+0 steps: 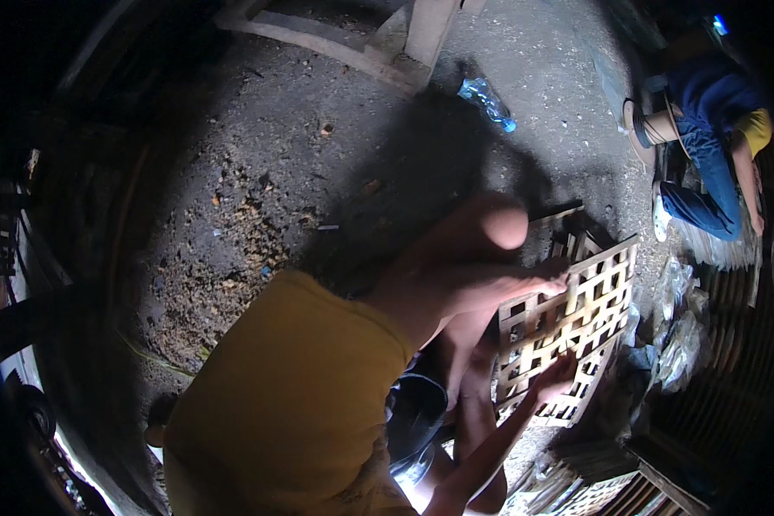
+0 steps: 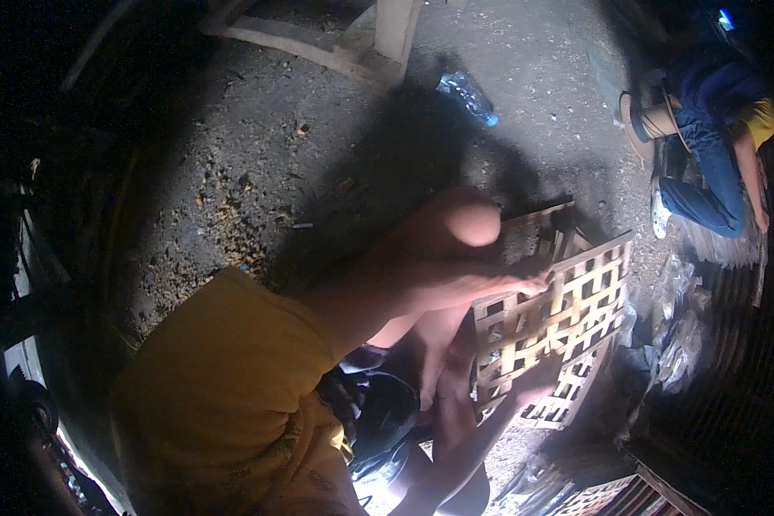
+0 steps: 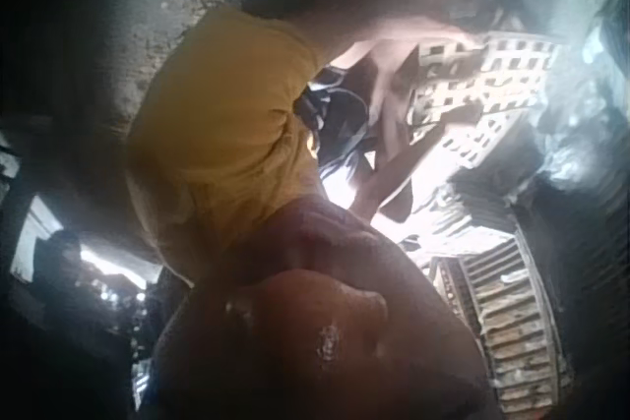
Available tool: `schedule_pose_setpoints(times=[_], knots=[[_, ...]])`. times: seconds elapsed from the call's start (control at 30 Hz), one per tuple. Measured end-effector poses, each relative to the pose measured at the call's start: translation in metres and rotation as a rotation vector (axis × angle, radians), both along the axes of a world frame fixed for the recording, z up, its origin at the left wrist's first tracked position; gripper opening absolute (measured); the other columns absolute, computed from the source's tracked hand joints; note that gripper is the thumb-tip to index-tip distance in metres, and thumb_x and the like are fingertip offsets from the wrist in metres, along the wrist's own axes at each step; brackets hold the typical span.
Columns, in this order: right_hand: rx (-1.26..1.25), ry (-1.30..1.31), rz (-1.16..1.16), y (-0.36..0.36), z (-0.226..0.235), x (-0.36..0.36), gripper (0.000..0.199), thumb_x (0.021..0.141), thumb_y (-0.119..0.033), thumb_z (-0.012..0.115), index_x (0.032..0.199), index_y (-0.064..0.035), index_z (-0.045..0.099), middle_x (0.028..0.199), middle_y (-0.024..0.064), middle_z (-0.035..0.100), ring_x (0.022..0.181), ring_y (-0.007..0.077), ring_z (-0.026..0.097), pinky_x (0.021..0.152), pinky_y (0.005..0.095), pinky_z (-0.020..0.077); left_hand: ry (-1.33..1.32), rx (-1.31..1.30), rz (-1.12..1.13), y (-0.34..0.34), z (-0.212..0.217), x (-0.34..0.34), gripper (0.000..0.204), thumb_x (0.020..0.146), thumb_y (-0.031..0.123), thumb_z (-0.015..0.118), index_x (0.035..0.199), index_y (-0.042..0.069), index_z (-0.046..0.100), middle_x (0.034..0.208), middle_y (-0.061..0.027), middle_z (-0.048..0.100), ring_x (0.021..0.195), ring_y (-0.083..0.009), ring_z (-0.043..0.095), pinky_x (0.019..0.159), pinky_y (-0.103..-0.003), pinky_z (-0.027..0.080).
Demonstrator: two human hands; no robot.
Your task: The person sits on the floor and assembles a wooden lattice panel by hand, interlocking slats and adjusting the frame. They handle multiple lattice pieces, aligning and fitting them together without visible tools.
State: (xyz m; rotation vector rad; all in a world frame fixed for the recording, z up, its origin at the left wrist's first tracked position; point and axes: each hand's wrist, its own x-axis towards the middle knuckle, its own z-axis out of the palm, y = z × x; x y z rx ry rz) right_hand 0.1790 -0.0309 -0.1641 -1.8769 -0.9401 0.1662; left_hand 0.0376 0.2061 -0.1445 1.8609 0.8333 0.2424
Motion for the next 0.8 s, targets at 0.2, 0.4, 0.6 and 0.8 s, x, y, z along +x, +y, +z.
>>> schedule_pose_setpoints(times=[0.2,0.4,0.6,0.8], knots=[[-0.024,-0.459,-0.156,-0.073,0.015,-0.009,0.027,0.101,-0.018,0.056,0.108,0.004,0.071,0.102,0.0133,0.074,0.087,0.0214,0.071,0.078,0.0355,0.0574,-0.227,-0.007,0.14,-0.007,0.021,-0.008,0.06,0.099,0.038,0.057,0.147,0.002,0.045,0.116,-0.0254,0.066,0.107,-0.0378,0.064,0.09,-0.049,0.052],[0.011,-0.435,-0.252,-0.108,0.021,-0.001,0.026,0.102,-0.015,0.057,0.111,0.0061,0.069,0.107,0.0159,0.074,0.09,0.0223,0.071,0.082,0.0348,0.0575,-0.618,0.062,0.105,-0.04,0.097,-0.069,0.061,0.102,0.034,0.057,0.149,-0.001,0.04,0.106,-0.0291,0.064,0.096,-0.0395,0.064,0.083,-0.052,0.052],[0.05,-0.387,-0.229,-0.094,0.012,-0.001,0.026,0.104,-0.013,0.058,0.115,0.0082,0.066,0.112,0.0184,0.073,0.094,0.0233,0.071,0.085,0.0341,0.0575,-0.958,0.416,0.374,-0.06,0.134,-0.168,0.032,0.095,0.014,0.071,0.118,0.004,0.051,0.069,-0.0135,0.057,0.056,-0.0276,0.057,0.053,-0.043,0.043],[0.167,-0.369,-0.208,-0.093,-0.007,0.013,0.03,0.103,-0.014,0.059,0.122,0.0093,0.063,0.117,0.0194,0.071,0.101,0.0243,0.069,0.091,0.0364,0.0563,-0.975,0.661,0.596,-0.06,0.235,-0.35,0.015,0.102,0.021,0.064,0.106,0.007,0.065,0.077,-0.0016,0.062,0.06,-0.0081,0.057,0.052,-0.024,0.045]])
